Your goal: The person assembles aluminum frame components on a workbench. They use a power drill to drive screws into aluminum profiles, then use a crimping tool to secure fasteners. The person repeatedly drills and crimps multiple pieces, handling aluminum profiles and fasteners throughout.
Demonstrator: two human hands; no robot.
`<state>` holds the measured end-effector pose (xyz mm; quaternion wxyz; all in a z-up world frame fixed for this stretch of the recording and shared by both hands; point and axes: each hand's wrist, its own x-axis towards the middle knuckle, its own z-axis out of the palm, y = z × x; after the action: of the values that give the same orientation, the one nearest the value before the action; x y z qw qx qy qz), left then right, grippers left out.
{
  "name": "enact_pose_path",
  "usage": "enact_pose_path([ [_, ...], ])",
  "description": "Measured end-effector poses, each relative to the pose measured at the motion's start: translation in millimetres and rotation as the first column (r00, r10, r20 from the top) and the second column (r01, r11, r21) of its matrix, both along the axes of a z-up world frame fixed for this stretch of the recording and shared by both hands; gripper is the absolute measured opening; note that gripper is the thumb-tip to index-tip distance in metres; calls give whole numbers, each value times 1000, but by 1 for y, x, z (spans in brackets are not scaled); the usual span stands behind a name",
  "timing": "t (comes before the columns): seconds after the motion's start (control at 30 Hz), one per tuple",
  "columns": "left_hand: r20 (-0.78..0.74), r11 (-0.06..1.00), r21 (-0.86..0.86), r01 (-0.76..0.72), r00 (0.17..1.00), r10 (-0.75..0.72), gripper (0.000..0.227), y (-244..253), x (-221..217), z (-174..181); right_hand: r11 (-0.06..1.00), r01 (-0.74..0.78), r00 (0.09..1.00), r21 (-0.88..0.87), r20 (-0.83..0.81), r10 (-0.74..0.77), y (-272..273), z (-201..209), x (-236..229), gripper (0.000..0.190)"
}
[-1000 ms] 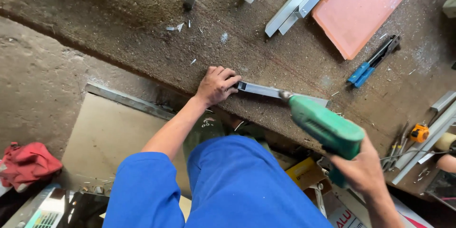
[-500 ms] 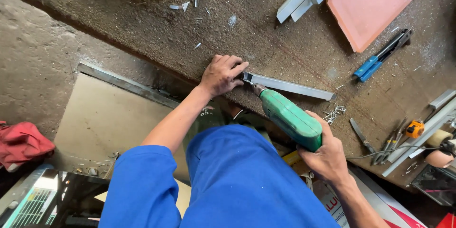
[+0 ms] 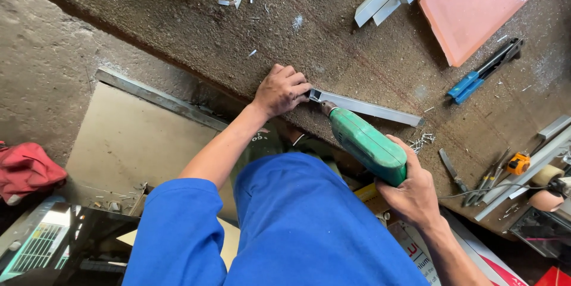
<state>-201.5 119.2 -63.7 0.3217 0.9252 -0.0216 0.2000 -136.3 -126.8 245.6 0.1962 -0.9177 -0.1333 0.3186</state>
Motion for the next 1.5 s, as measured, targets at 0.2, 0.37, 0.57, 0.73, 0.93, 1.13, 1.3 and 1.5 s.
enact_pose_path([
  [0.2, 10, 1000, 4, -8, 1000, 8, 27, -1, -1, -2, 1000, -8, 1000, 6, 2, 8, 0, -1, 1, 90],
  [0.37, 30, 1000, 11, -20, 999, 20, 26, -1, 0, 1, 1000, -9, 1000, 10, 2, 9, 0, -2, 1, 89],
  [0.57, 36, 999, 28, -28, 999, 27, 26, -1, 1, 2, 997, -46, 999, 68, 1, 46, -6, -5, 4, 88],
  [0.73, 49, 999, 27, -30, 998, 28, 24, -1, 2, 2, 994, -65, 998, 90, -3, 66, -4, -7, 6, 87],
  [0.93, 56, 999, 29, -27, 998, 26, 26, -1, 3, 3, 998, -29, 999, 61, -24, 31, -6, -6, 8, 89],
  [1.13, 57, 999, 41, -24, 998, 22, 30, -2, 3, 1, 998, -27, 999, 62, -15, 28, -8, -7, 9, 89],
  [1.3, 55, 999, 37, -21, 998, 19, 28, 0, 3, 5, 994, -45, 999, 104, -20, 47, -8, -7, 10, 86],
  [1.5, 53, 998, 53, -25, 998, 22, 29, -1, 3, 4, 992, -76, 997, 99, 2, 76, -11, -11, 9, 86],
])
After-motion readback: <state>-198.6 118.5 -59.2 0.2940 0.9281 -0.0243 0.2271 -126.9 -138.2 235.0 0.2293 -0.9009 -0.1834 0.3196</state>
